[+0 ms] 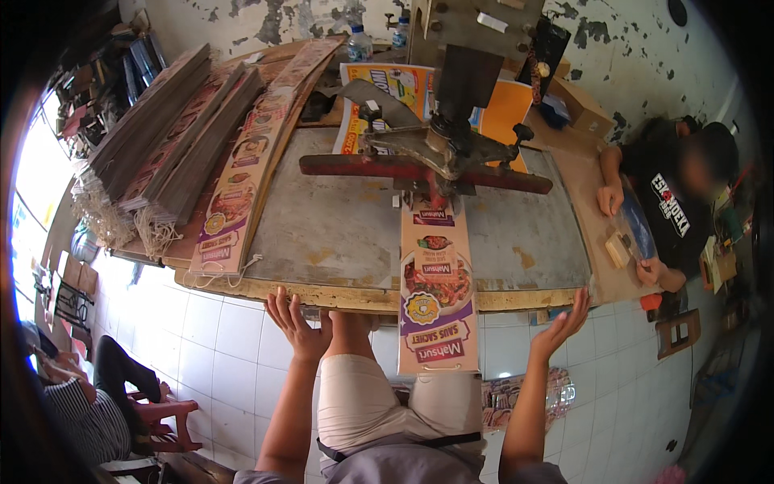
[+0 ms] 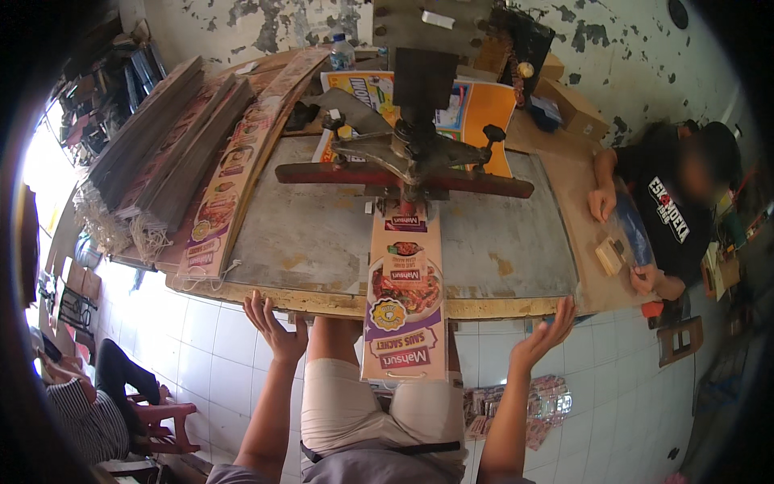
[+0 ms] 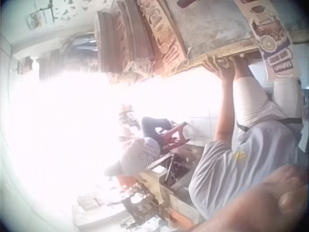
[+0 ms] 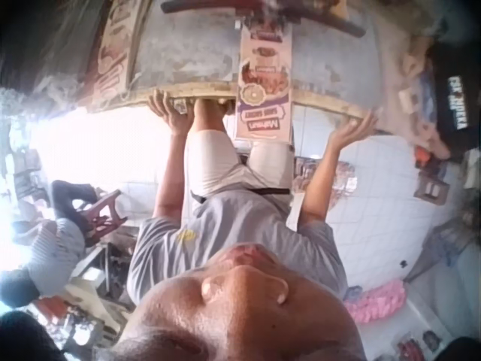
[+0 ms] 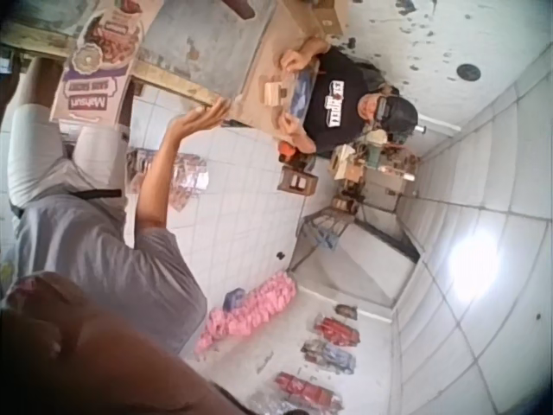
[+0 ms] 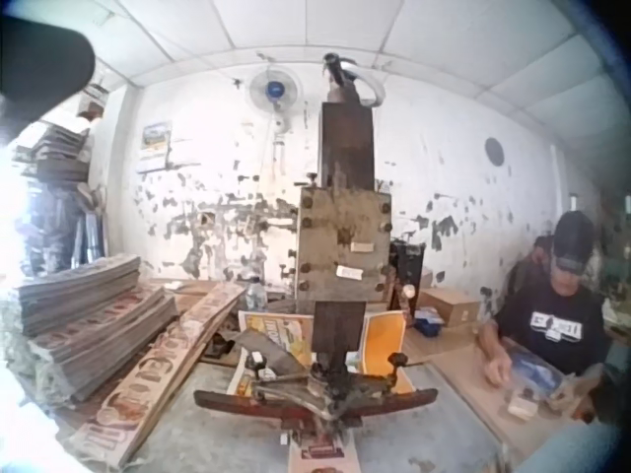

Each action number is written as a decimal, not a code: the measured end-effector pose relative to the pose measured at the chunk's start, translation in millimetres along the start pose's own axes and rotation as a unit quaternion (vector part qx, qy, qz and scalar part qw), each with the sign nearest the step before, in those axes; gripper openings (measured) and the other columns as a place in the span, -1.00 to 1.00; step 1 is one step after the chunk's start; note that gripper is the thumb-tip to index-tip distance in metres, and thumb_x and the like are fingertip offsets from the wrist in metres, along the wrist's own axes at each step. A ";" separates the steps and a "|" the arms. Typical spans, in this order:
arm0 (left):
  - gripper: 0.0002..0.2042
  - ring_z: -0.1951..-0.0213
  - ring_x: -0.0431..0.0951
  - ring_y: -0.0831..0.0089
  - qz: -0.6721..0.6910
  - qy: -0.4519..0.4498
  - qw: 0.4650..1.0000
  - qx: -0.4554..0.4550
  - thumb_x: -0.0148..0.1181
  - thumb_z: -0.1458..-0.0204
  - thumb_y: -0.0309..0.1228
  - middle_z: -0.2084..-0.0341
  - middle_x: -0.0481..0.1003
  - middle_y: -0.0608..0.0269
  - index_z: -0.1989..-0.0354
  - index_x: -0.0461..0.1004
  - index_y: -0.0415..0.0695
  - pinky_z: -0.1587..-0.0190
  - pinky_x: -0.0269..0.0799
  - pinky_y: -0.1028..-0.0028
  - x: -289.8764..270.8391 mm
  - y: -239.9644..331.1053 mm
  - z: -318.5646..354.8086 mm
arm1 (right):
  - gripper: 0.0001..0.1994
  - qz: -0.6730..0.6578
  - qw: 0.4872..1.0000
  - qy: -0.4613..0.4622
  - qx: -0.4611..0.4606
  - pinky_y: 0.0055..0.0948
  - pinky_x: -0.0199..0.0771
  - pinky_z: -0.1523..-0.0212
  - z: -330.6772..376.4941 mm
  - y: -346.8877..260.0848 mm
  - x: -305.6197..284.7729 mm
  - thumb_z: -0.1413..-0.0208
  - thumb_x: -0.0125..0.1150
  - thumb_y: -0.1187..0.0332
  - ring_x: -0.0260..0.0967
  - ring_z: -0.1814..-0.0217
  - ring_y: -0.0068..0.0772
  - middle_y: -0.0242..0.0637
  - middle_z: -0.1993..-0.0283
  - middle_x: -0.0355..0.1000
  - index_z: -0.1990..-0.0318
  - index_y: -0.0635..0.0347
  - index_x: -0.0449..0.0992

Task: The person aligns printed packaging strips under a manual press, pulls down the press handle to apply pressure, and repeats this for multiple strips.

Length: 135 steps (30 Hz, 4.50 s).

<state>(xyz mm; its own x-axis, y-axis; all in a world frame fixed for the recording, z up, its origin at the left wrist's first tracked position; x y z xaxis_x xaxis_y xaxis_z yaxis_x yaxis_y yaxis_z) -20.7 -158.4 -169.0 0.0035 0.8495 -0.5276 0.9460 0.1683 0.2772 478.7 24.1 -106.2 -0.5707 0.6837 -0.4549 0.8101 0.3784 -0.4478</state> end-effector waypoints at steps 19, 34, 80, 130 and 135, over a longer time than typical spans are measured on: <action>-0.62 -0.35 0.46 -0.08 0.207 -0.260 0.943 0.036 0.18 -0.35 -0.24 -0.25 0.55 -0.06 -0.23 0.57 -0.18 -0.46 0.27 -0.02 41.3 65.7 -206.2 | -0.27 -0.153 0.880 -0.381 -0.238 0.34 0.18 -0.57 33.0 -193.6 -30.4 -0.17 0.54 -0.11 0.17 -0.69 0.18 -0.04 -0.61 0.29 -0.42 0.05 0.56; -0.52 -0.35 0.49 -0.18 0.041 -0.424 0.883 0.196 -0.04 -0.43 -0.19 -0.30 0.50 -0.25 -0.35 0.42 -0.28 -0.40 0.41 -0.07 342.6 18.8 -286.9 | -0.26 -0.179 0.880 -0.388 -0.210 0.26 0.22 -0.51 29.9 -184.0 -20.0 -0.23 0.47 -0.15 0.18 -0.66 0.34 -0.01 -0.61 0.30 -0.50 -0.08 0.51; -0.50 -0.40 0.46 -0.17 0.077 -0.397 0.912 0.070 -0.04 -0.45 -0.19 -0.36 0.45 -0.27 -0.40 0.38 -0.27 -0.43 0.37 -0.07 354.6 -8.3 -296.8 | -0.31 -0.050 0.879 -0.434 -0.190 0.42 -0.05 -0.61 -24.8 -186.6 31.7 -0.31 0.35 -0.10 0.13 -0.75 -0.10 -0.33 -0.70 0.24 -0.53 -0.10 0.44; -0.48 -0.45 0.42 -0.16 0.103 -0.389 0.914 0.058 -0.03 -0.46 -0.19 -0.42 0.39 -0.28 -0.45 0.34 -0.26 -0.47 0.33 -0.06 375.5 28.6 -312.2 | -0.28 -0.044 0.854 -0.478 -0.200 0.27 -0.05 -0.68 -33.1 -206.6 51.6 -0.39 0.25 -0.05 0.07 -0.77 0.01 -0.11 -0.74 0.13 -0.62 -0.04 0.32; -0.48 -0.45 0.41 -0.16 0.108 -0.386 0.914 0.056 -0.03 -0.46 -0.19 -0.43 0.39 -0.29 -0.46 0.34 -0.26 -0.47 0.32 -0.06 373.5 32.9 -312.4 | -0.26 -0.050 0.861 -0.462 -0.206 0.27 -0.02 -0.67 -33.1 -202.9 51.6 -0.36 0.30 -0.04 0.09 -0.76 0.00 -0.12 -0.73 0.14 -0.62 -0.05 0.32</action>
<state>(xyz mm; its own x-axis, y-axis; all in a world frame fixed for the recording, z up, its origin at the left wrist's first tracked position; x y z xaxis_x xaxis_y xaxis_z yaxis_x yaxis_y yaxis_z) -89.7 320.6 -106.2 0.3819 0.2426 -0.8918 0.9230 -0.0504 0.3815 289.3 3.4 -13.3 -0.3488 -0.0807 -0.9337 0.6215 0.7258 -0.2948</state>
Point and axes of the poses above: each hand's wrist, its own z-axis away from the middle knuckle, its own x-axis out of the palm, y = z × x, the point moved 4 cm from there along -z, towards the middle knuckle
